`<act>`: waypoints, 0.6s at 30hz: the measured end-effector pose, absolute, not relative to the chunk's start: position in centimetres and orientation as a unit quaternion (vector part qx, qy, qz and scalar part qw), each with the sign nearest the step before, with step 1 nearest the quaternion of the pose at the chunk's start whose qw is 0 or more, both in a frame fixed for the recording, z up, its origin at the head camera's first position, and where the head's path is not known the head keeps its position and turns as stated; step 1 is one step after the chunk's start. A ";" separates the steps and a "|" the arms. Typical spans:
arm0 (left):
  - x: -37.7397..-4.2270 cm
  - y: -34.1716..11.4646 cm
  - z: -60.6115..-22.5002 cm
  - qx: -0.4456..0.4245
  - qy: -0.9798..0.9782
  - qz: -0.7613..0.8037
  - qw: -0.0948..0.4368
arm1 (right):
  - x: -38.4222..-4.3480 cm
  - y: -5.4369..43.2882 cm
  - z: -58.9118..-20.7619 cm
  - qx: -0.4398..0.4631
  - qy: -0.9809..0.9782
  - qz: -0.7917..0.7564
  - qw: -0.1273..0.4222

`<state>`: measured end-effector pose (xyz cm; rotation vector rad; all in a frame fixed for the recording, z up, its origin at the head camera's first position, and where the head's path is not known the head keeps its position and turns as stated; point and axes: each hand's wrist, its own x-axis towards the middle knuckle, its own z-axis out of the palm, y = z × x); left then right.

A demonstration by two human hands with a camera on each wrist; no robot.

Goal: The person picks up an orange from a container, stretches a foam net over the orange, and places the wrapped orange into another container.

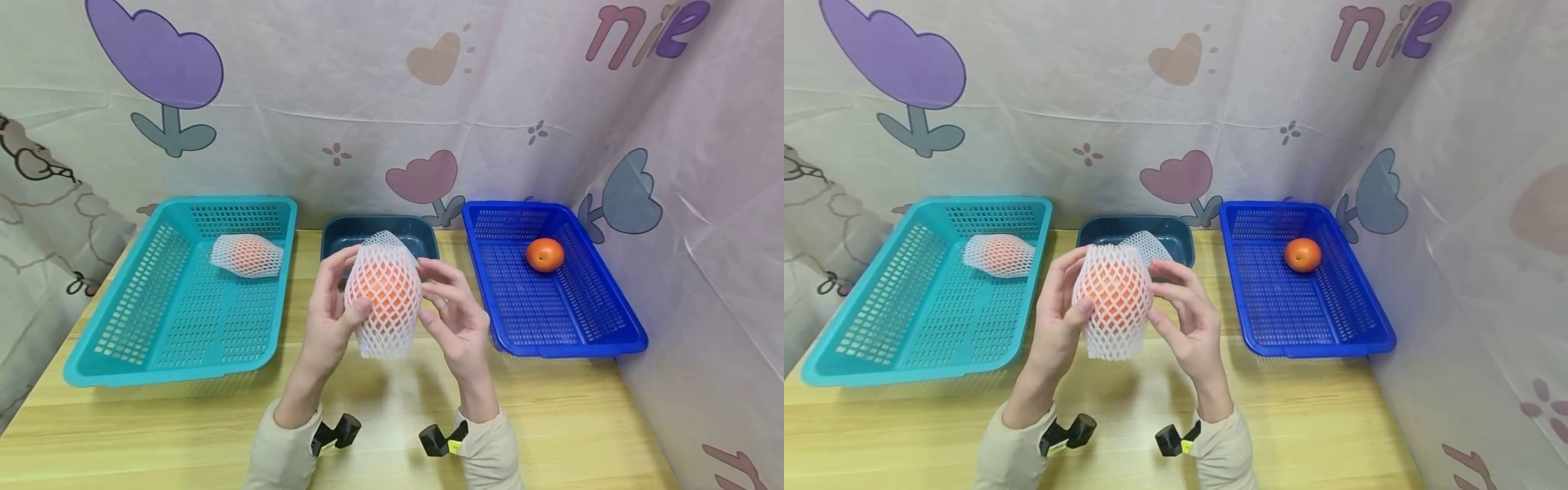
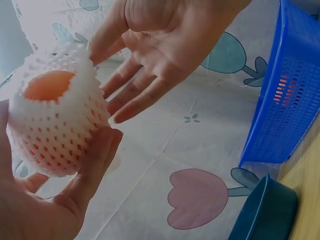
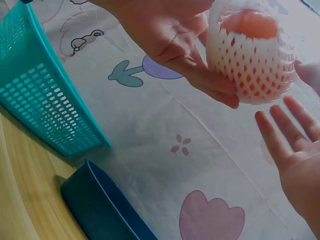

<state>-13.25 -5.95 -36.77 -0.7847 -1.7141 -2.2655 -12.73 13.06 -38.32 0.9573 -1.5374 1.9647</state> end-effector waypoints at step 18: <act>-13.2 -5.6 -36.6 -0.276 -0.620 -0.711 0.181 | -12.8 12.9 -38.2 0.335 -0.564 0.714 0.245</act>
